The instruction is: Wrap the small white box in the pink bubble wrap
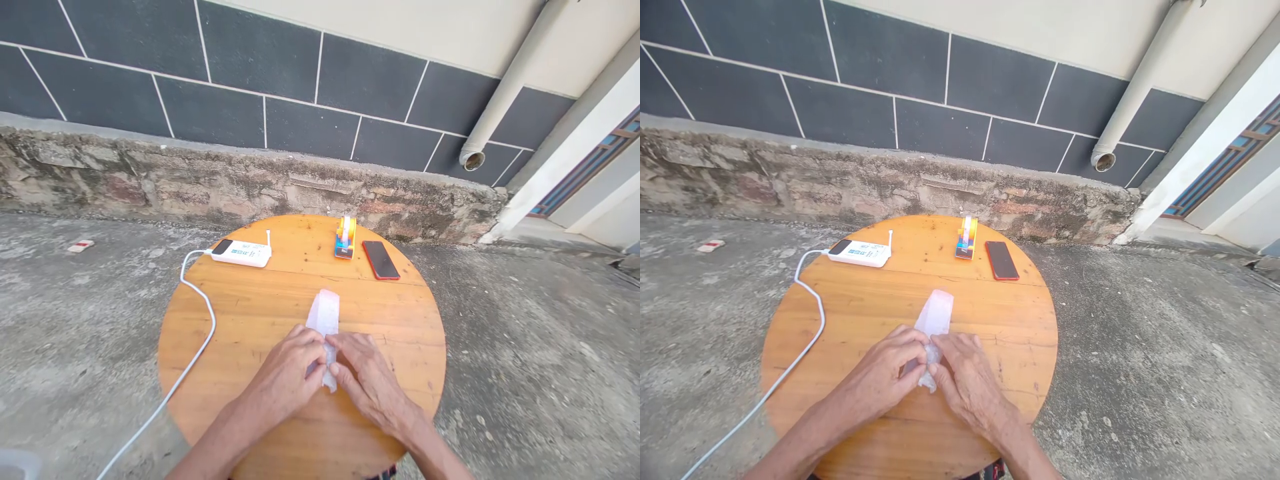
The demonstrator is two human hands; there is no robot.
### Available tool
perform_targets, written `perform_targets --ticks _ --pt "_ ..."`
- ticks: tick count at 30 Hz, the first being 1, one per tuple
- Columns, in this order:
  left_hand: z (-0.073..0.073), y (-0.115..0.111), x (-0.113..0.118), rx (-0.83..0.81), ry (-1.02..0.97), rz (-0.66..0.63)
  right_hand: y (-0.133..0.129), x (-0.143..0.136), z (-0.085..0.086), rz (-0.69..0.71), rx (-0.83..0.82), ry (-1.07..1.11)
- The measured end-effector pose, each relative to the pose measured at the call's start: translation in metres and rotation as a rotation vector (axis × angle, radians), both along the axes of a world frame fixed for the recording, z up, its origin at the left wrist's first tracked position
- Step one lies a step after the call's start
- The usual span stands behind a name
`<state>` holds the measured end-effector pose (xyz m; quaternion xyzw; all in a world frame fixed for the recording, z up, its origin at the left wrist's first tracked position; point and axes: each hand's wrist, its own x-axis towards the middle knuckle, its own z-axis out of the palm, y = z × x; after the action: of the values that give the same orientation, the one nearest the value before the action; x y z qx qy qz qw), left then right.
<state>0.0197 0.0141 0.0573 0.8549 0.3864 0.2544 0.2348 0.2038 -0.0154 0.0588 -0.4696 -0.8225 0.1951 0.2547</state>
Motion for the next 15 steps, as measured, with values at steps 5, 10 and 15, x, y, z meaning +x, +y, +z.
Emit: perform_targets --ticks 5,10,15 --pt "0.004 -0.001 -0.001 -0.037 0.013 0.001 -0.005 0.002 0.0 0.057 0.004 -0.017" --pt "0.007 -0.001 -0.001 -0.081 -0.006 0.006 -0.005 -0.005 -0.008 -0.002 0.031 -0.042" --pt "0.01 -0.001 0.001 -0.112 0.007 0.011 -0.004 -0.009 -0.015 -0.037 0.067 0.004"
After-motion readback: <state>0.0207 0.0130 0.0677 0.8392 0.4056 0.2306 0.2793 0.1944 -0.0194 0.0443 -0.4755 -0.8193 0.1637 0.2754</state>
